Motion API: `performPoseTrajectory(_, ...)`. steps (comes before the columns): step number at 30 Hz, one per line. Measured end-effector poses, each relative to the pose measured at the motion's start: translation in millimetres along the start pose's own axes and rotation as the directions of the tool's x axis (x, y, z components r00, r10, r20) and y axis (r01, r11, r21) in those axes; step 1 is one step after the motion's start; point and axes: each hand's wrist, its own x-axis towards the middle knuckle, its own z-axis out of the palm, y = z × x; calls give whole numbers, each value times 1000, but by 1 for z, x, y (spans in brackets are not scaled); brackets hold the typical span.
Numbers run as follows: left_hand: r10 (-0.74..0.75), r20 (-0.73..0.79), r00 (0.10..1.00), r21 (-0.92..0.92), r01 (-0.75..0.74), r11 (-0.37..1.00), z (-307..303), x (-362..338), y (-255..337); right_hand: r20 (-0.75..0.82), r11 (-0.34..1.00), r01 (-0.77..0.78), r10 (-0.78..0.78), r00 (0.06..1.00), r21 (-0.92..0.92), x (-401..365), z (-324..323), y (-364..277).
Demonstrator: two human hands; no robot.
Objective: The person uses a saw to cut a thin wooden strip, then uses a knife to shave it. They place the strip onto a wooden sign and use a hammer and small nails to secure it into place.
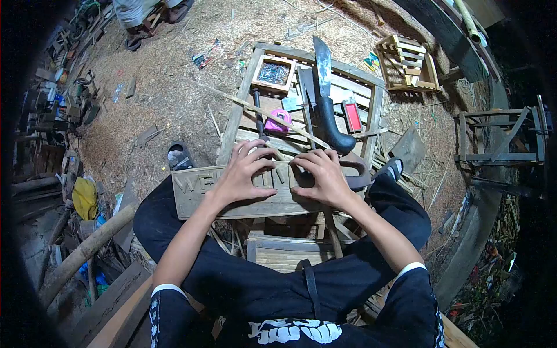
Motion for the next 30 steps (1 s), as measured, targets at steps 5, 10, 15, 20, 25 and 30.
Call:
performPoseTrajectory(5, -53, -5, 999, 14, 53, 999, -1, -1, -1, 16, 1000, -3, 3, 1000, -4, 0, -1, 1)
performPoseTrajectory(10, -37, -1, 999, 42, 37, 998, -2, 0, -2, 22, 1000, -15, 15, 1000, -5, 0, -1, 1)
performPoseTrajectory(15, -22, -6, 1000, 55, 22, 998, -2, 0, -1, 37, 1000, -4, 4, 999, -11, -1, 0, 3)
performPoseTrajectory(20, -18, -4, 1000, 44, 18, 999, -3, 0, -1, 39, 1000, 1, -1, 999, 6, 0, -3, 2)
performPoseTrajectory(25, -18, 2, 1000, 32, 18, 999, -3, 0, -1, 45, 1000, 9, -9, 999, -2, 0, -4, 2)
performPoseTrajectory(30, -29, 9, 1000, 27, 29, 999, -4, 1, 1, 64, 1000, 22, -21, 998, -10, -1, -5, 1)
